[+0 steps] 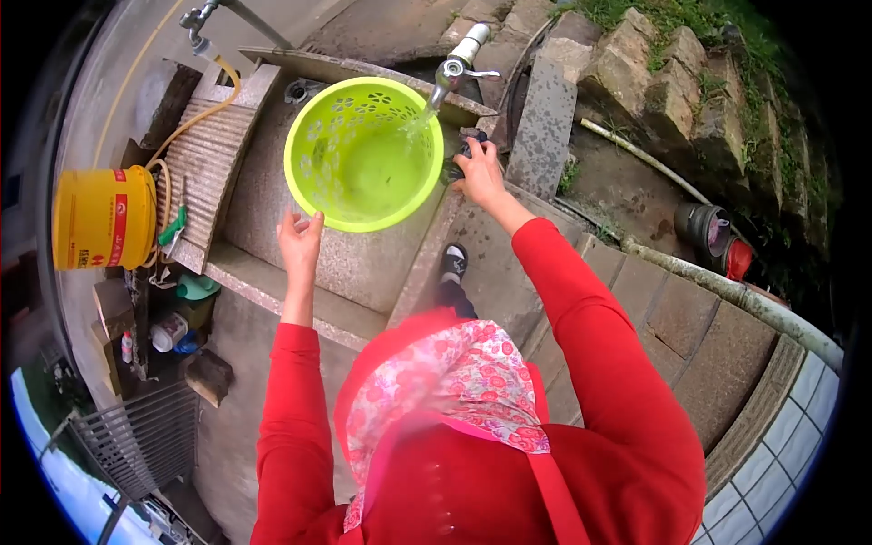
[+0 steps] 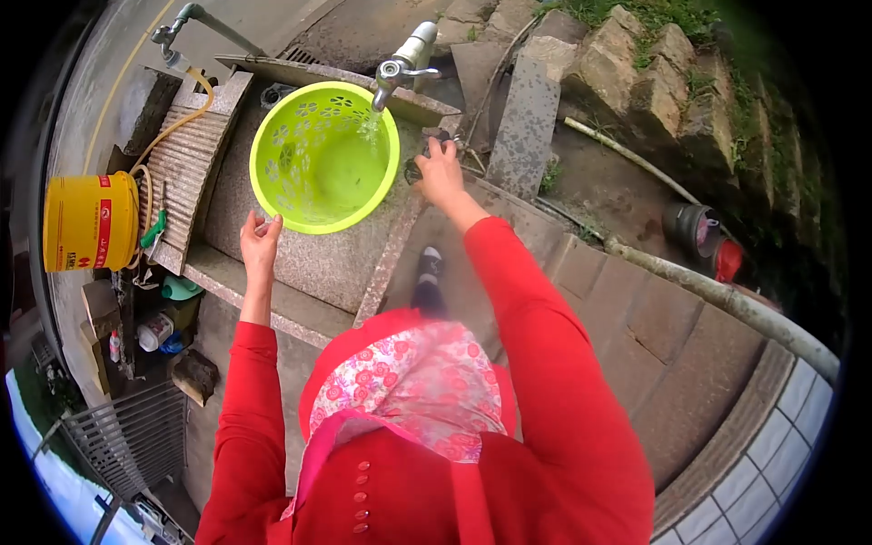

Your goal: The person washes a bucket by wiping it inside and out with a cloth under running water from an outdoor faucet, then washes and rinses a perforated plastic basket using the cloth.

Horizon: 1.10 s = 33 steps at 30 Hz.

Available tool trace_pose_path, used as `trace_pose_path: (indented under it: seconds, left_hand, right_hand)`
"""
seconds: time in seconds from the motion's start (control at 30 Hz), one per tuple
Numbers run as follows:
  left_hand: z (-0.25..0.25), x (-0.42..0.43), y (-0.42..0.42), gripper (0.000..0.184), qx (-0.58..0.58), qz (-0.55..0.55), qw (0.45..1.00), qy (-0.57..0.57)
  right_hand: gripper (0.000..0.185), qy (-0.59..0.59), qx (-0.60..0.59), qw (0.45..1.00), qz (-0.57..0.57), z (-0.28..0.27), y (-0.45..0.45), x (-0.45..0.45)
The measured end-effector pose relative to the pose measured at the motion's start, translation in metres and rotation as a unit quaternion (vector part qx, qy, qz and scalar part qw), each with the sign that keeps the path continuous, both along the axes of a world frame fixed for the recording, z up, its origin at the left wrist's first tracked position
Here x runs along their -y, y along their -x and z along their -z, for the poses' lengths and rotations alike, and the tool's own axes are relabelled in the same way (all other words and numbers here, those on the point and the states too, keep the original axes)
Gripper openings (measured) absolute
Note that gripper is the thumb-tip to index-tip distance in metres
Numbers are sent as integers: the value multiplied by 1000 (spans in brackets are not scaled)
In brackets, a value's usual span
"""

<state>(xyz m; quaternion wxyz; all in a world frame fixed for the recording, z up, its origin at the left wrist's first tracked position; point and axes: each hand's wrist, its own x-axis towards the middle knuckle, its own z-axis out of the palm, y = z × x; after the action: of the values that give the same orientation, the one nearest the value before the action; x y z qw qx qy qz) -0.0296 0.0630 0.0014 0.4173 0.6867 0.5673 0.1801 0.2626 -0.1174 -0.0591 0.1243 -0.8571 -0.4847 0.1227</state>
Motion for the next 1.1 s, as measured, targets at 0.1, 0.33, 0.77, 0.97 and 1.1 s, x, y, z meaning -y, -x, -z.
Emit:
trace_pose_path:
  seconds: [0.1, 0.33, 0.77, 0.97, 1.1]
  left_hand:
    - [31, -48, -22, 67, 83, -12, 995, 48]
    - [21, -79, -55, 38, 139, -24, 986, 88]
    - [-39, -35, -94, 32, -5, 93, 985, -148]
    - [-34, -18, -89, 26, 14, 61, 993, -99]
    - [-33, -11, -86, 31, 124, 114, 975, -147]
  right_hand:
    - [38, -35, -22, 998, -40, 0, -4, 1]
    - [28, -170, -207, 940, 212, -1, -11, 19]
    - [43, -435, -292, 850, 58, -58, 32, -104]
    - [27, -459, -206, 862, -54, -99, 118, -151]
    - [17, -453, -98, 885, 38, -82, 71, -160]
